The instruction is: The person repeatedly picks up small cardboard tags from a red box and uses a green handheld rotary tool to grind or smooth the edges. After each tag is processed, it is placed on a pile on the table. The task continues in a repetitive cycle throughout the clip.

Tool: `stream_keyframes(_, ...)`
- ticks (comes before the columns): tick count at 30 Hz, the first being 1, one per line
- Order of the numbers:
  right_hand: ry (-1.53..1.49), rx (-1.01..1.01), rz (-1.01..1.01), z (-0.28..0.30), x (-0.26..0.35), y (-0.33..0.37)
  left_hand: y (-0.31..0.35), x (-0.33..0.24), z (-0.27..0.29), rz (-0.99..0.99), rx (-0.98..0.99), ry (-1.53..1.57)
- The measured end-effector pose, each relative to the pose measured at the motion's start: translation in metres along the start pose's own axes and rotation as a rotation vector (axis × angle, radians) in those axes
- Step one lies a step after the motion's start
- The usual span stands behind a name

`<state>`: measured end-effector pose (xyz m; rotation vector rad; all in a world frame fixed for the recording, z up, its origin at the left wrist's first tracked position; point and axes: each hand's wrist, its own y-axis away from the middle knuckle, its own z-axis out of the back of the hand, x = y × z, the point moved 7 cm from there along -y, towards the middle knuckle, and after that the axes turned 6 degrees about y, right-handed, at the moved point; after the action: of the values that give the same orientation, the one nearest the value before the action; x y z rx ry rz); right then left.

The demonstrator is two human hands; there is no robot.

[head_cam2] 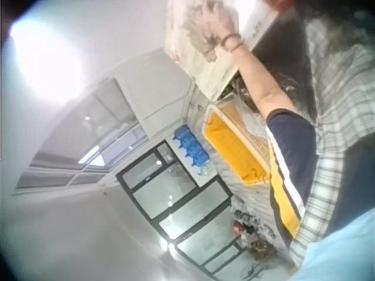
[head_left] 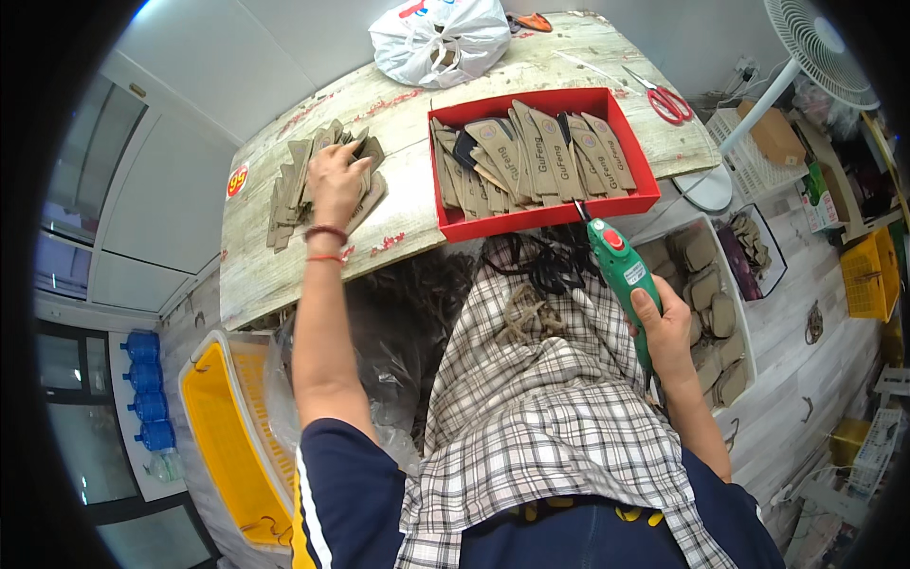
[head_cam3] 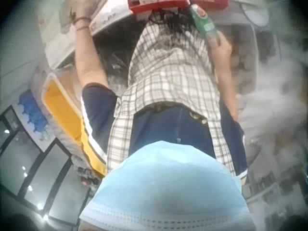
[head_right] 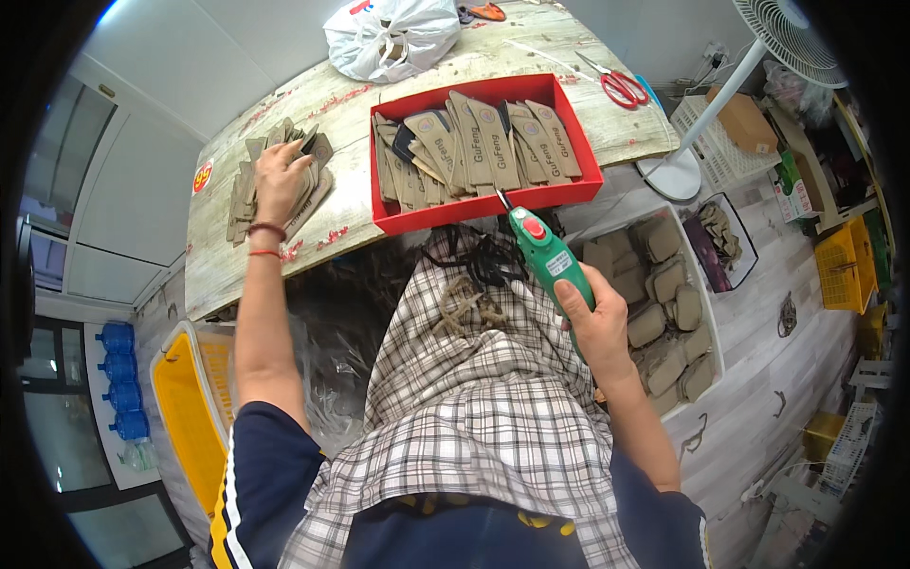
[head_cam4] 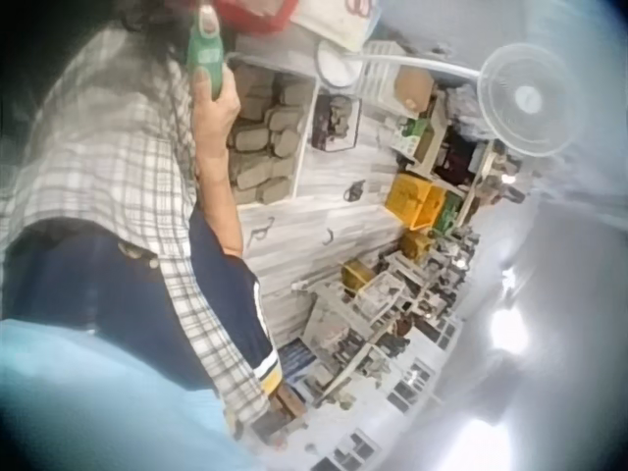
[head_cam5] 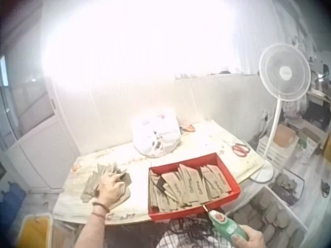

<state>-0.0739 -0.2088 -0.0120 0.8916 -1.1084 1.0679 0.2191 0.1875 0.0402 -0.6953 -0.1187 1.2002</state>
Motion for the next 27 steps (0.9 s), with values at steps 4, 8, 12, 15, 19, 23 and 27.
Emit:
stream_keyframes(4,0.025,0.006,-0.007,-0.006,0.008,0.0,-0.008,-0.104,-0.063,-0.056,0.127,-0.005)
stream_keyframes(8,0.03,-0.022,0.015,-0.004,0.005,0.0,-0.019,-0.14,-0.122,0.027,0.29,-0.003)
stream_keyframes(12,0.025,-0.037,-0.008,-0.001,0.002,0.002,-0.013,-0.163,-0.087,0.003,-0.012,0.09)
stream_keyframes(15,0.038,-0.029,0.017,-0.003,0.004,-0.003,0.001,-0.149,-0.08,0.237,-0.095,0.667)
stream_keyframes(19,0.017,-0.044,0.068,-0.004,0.02,-0.009,0.02,-0.151,-0.058,0.488,-0.164,1.58)
stream_keyframes(23,0.021,-0.068,0.097,-0.008,0.04,-0.008,0.04,-0.187,-0.018,0.665,-0.118,1.931)
stream_keyframes(27,0.014,-0.043,0.093,-0.014,0.038,-0.001,0.067,-0.21,-0.019,0.727,-0.108,1.971)
